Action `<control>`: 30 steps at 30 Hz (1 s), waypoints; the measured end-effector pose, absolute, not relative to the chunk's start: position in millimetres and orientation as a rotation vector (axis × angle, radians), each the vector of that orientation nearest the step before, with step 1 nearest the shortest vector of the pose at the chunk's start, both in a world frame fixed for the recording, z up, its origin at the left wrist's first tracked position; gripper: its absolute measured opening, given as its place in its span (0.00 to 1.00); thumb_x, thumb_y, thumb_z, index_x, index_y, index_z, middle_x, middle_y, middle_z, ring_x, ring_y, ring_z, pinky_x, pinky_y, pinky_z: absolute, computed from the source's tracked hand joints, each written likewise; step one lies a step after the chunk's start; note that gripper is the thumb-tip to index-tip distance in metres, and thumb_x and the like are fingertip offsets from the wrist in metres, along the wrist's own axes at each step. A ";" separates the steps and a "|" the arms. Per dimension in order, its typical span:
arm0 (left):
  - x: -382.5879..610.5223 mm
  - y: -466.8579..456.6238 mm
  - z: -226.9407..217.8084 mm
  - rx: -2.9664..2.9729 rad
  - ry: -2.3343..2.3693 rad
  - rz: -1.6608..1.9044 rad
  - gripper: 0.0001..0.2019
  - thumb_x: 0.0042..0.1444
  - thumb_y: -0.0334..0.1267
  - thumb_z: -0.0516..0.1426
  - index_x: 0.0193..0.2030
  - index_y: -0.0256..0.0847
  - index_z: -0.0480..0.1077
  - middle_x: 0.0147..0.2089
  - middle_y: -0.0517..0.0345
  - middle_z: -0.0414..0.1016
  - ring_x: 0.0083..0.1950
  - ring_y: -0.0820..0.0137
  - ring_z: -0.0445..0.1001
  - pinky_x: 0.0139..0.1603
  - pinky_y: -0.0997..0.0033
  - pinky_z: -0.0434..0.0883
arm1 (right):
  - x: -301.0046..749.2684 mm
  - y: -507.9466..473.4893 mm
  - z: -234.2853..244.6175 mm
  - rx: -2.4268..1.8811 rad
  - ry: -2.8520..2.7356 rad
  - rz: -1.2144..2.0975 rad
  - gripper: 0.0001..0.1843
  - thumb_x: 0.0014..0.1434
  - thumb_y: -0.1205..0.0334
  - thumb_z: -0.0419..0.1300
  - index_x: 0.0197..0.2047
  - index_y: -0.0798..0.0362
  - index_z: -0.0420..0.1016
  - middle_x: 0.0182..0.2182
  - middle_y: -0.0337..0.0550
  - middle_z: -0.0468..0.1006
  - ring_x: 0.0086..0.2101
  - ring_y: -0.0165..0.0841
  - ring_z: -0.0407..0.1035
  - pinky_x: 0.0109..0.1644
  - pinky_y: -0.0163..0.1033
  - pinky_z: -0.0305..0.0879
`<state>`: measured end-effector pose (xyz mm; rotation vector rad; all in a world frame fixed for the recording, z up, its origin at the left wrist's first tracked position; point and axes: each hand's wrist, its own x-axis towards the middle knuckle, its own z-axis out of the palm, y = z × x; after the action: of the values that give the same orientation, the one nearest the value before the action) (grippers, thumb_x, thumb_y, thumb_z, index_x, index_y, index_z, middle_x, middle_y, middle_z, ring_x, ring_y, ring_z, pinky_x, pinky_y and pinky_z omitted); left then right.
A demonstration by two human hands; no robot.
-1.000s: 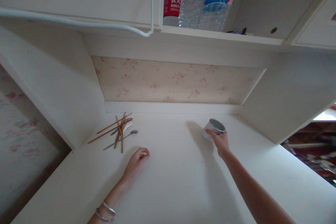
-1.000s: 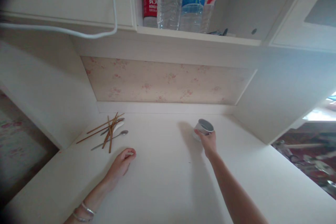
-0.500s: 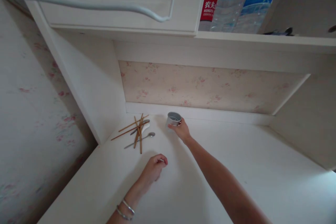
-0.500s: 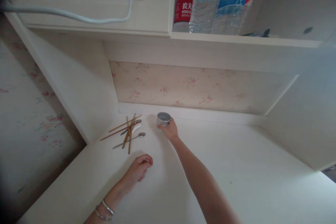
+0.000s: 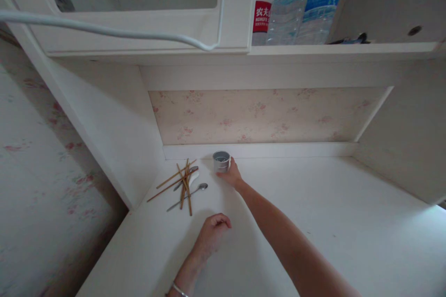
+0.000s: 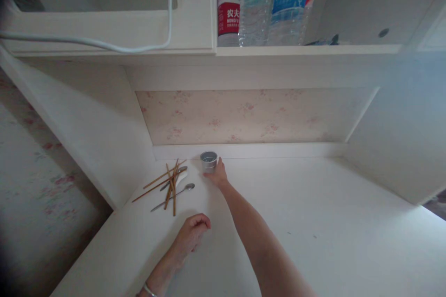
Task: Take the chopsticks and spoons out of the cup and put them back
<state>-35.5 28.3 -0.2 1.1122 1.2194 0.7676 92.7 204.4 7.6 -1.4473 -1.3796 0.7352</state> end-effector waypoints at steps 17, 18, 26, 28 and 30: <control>-33.9 22.7 13.2 1.202 1.222 0.792 0.07 0.43 0.38 0.53 0.26 0.39 0.70 0.16 0.68 0.57 0.21 0.75 0.54 0.25 0.75 0.51 | 92.9 -16.9 -15.1 -1.246 -1.376 1.158 0.16 0.62 0.51 0.55 0.28 0.53 0.68 0.20 0.32 0.62 0.23 0.26 0.55 0.26 0.32 0.49; -33.7 22.3 13.8 1.202 1.225 0.796 0.07 0.42 0.38 0.53 0.26 0.39 0.70 0.17 0.68 0.58 0.21 0.75 0.55 0.25 0.75 0.51 | 92.6 -17.7 -14.6 -1.246 -1.452 1.137 0.18 0.63 0.51 0.55 0.27 0.54 0.68 0.21 0.33 0.63 0.24 0.26 0.56 0.27 0.32 0.49; -32.7 19.9 16.3 1.171 1.235 0.778 0.08 0.43 0.38 0.52 0.29 0.39 0.69 0.17 0.70 0.57 0.19 0.77 0.51 0.23 0.75 0.48 | 95.1 -14.0 -8.1 -1.244 -1.615 1.140 0.22 0.66 0.51 0.51 0.25 0.54 0.68 0.21 0.33 0.64 0.23 0.25 0.55 0.26 0.32 0.48; -33.0 20.6 13.6 1.170 1.241 0.759 0.08 0.44 0.39 0.52 0.29 0.39 0.69 0.17 0.70 0.56 0.19 0.77 0.50 0.22 0.75 0.47 | 95.2 -14.4 -8.0 -1.236 -1.621 1.139 0.22 0.66 0.51 0.50 0.25 0.54 0.68 0.21 0.33 0.63 0.23 0.25 0.54 0.26 0.32 0.48; -33.0 21.2 11.9 1.165 1.248 0.742 0.08 0.44 0.39 0.52 0.30 0.39 0.68 0.17 0.71 0.55 0.18 0.77 0.49 0.22 0.75 0.46 | 95.1 -14.4 -8.1 -1.231 -1.631 1.127 0.22 0.66 0.52 0.50 0.24 0.54 0.67 0.21 0.33 0.63 0.24 0.25 0.55 0.27 0.32 0.48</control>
<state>-33.0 21.2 11.9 1.1648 1.2481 0.7419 95.1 -14.4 -8.1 -1.2313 -1.6310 1.1273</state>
